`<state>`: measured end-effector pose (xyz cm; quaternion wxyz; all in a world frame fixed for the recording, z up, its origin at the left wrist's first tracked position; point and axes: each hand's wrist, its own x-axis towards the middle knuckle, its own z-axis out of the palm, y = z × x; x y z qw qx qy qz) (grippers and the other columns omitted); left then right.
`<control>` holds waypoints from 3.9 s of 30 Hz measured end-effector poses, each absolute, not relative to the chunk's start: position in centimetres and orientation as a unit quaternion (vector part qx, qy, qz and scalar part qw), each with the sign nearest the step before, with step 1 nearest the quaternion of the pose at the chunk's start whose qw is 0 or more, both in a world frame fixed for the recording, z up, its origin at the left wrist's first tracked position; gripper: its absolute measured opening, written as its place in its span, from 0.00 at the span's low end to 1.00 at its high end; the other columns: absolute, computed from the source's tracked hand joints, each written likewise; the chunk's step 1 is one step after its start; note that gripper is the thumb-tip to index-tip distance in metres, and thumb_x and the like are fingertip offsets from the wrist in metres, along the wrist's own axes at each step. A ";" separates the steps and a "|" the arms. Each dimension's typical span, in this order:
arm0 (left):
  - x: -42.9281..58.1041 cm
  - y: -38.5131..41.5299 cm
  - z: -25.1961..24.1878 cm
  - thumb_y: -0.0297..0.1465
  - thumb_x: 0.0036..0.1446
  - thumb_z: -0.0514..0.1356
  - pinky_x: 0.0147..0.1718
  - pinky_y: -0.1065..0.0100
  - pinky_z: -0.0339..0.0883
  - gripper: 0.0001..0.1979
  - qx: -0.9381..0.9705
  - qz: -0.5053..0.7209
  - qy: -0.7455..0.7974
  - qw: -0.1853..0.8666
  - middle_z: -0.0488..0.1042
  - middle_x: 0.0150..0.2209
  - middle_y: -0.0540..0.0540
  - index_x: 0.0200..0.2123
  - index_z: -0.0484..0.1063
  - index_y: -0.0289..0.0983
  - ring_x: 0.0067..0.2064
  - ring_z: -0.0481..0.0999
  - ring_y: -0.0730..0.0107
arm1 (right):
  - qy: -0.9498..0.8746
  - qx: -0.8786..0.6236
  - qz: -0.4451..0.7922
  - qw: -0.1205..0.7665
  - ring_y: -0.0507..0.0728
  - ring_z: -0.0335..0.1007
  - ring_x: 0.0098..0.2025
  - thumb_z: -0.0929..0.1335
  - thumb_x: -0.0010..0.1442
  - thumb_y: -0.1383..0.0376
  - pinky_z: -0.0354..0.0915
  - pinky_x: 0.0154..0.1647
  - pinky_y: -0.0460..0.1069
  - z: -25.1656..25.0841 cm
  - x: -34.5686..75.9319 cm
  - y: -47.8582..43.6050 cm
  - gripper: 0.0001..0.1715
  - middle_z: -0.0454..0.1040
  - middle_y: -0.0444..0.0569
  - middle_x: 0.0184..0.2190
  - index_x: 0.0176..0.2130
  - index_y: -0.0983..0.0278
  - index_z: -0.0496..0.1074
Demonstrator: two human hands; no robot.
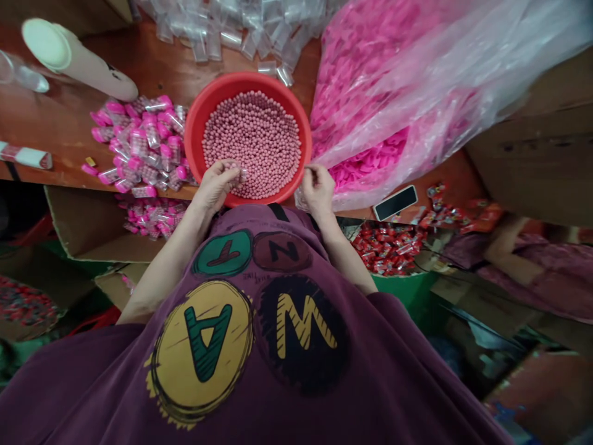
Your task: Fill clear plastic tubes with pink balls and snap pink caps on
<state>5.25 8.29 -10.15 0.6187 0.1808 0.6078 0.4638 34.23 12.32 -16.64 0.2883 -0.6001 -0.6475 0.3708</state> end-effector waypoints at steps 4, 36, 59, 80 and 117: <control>7.9 9.8 -8.9 0.31 0.57 0.75 0.34 0.72 0.73 0.13 0.187 0.432 0.589 0.656 0.79 0.35 0.50 0.40 0.74 0.40 0.35 0.81 0.73 | -0.570 -0.759 0.286 0.132 0.64 0.79 0.56 0.64 0.74 0.67 0.73 0.64 0.59 -17.7 39.2 12.4 0.14 0.82 0.63 0.53 0.53 0.68 0.76; 12.1 12.3 -7.2 0.26 0.48 0.81 0.39 0.73 0.71 0.21 0.258 0.484 0.503 0.668 0.77 0.35 0.53 0.40 0.75 0.37 0.36 0.75 0.78 | -0.308 -0.446 0.786 0.297 0.50 0.72 0.30 0.83 0.54 0.35 0.74 0.34 0.46 -6.8 30.9 12.8 0.35 0.79 0.40 0.30 0.41 0.58 0.76; 12.2 10.9 -6.1 0.47 0.62 0.76 0.27 0.71 0.66 0.20 0.174 0.399 0.481 0.761 0.81 0.35 0.46 0.45 0.82 0.37 0.29 0.77 0.74 | -0.664 -0.465 0.484 0.328 0.60 0.81 0.46 0.71 0.74 0.37 0.78 0.54 0.58 -6.5 31.0 15.0 0.28 0.85 0.48 0.44 0.48 0.56 0.84; 13.9 9.8 -5.2 0.41 0.66 0.75 0.24 0.74 0.58 0.16 0.161 0.439 0.535 0.704 0.73 0.27 0.53 0.37 0.78 0.36 0.25 0.67 0.81 | -0.622 -0.493 0.522 0.313 0.60 0.79 0.48 0.68 0.76 0.41 0.78 0.58 0.61 -9.0 30.5 11.9 0.26 0.81 0.49 0.43 0.51 0.55 0.84; 14.4 10.4 -7.8 0.27 0.66 0.71 0.48 0.68 0.77 0.08 0.212 0.458 0.573 0.645 0.84 0.39 0.47 0.47 0.80 0.34 0.42 0.82 0.71 | -0.809 -0.475 0.317 0.138 0.78 0.63 0.72 0.73 0.60 0.63 0.63 0.75 0.79 -10.7 29.0 13.1 0.46 0.67 0.67 0.67 0.72 0.67 0.61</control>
